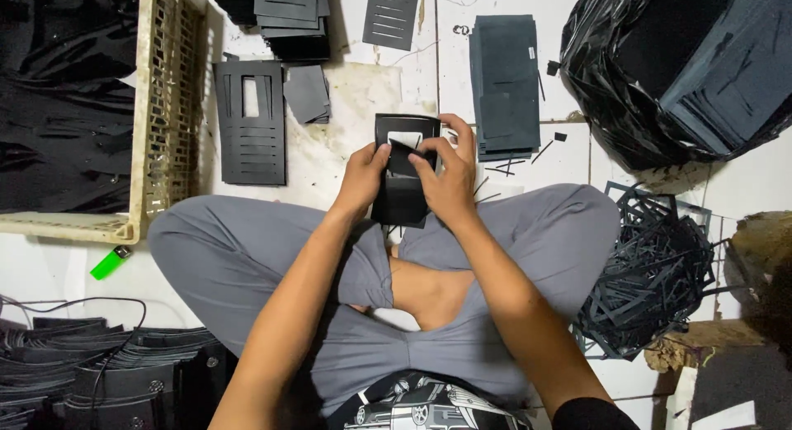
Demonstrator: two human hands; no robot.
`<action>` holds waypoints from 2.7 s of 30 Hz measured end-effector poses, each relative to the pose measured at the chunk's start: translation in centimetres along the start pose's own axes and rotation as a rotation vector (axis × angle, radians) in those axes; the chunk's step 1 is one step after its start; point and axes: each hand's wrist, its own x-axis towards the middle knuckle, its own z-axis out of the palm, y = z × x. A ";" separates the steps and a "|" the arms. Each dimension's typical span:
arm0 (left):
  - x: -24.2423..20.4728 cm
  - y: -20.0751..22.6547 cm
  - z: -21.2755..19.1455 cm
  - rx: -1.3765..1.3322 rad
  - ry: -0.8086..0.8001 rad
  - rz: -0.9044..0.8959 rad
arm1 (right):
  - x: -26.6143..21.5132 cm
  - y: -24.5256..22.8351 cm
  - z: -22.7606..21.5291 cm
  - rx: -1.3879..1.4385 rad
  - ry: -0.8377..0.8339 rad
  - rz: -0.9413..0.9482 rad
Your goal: Removing inner cutouts from pre-cut material pieces for leather goods assembly
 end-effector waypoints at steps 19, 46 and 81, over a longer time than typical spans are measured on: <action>-0.2 1.4 0.1 0.306 0.071 -0.090 | -1.1 4.3 1.7 0.456 0.115 0.433; -0.8 3.5 -0.4 0.436 0.010 -0.122 | 4.7 2.4 3.8 -0.079 -0.213 0.208; -0.6 3.1 -0.1 0.331 0.075 0.109 | 2.7 8.7 -3.5 -0.673 -0.034 0.529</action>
